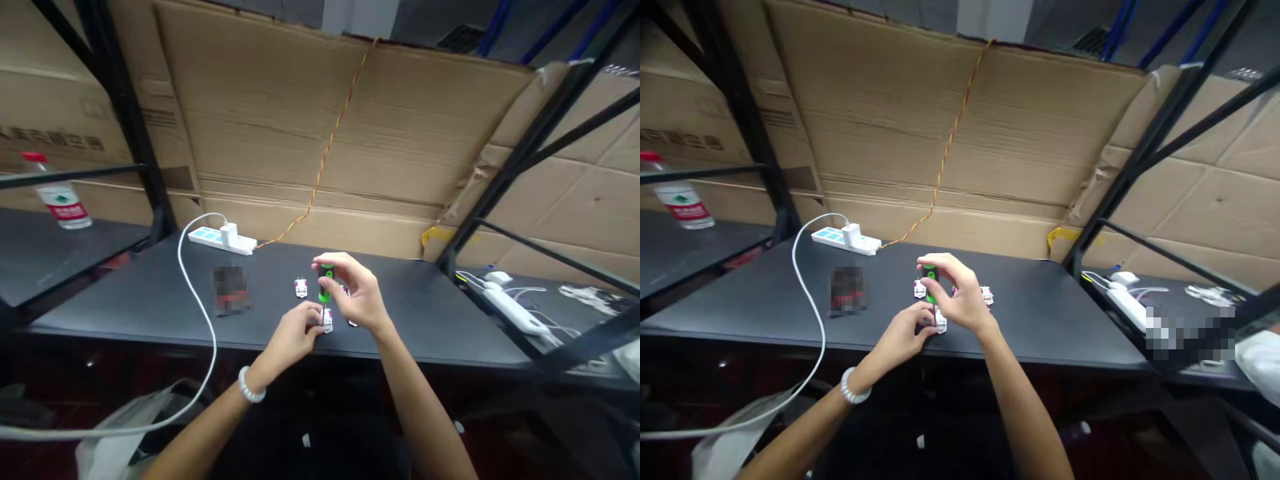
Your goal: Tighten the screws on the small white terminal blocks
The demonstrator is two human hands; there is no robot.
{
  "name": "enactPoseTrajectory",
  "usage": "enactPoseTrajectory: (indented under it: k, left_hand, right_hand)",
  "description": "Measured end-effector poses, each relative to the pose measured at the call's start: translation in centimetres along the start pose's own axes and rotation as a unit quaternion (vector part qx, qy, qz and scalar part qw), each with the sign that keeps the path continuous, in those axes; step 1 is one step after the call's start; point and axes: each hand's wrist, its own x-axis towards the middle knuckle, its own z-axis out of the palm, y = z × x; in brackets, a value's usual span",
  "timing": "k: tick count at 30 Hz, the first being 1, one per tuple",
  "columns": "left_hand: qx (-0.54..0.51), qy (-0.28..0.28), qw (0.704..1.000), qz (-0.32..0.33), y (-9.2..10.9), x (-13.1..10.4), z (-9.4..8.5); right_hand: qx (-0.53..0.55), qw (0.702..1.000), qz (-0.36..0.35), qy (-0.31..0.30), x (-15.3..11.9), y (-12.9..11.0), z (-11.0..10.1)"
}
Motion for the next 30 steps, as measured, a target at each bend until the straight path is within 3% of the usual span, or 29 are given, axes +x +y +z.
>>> enactPoseTrajectory:
  k: [7,13,30]
  left_hand:
    - [0.045,0.0,0.998,0.036,0.4,-0.3,0.4]
    - [0.084,-0.003,0.996,0.042,0.5,-0.3,0.6]
    - [0.099,-0.006,0.994,0.036,1.1,0.0,0.8]
  right_hand:
    - [-0.05,0.998,-0.025,0.014,-0.2,-0.2,-0.7]
    - [-0.064,0.997,-0.017,-0.027,-0.6,-0.3,-1.8]
    - [-0.189,0.978,-0.072,0.048,-0.6,-0.3,-2.0]
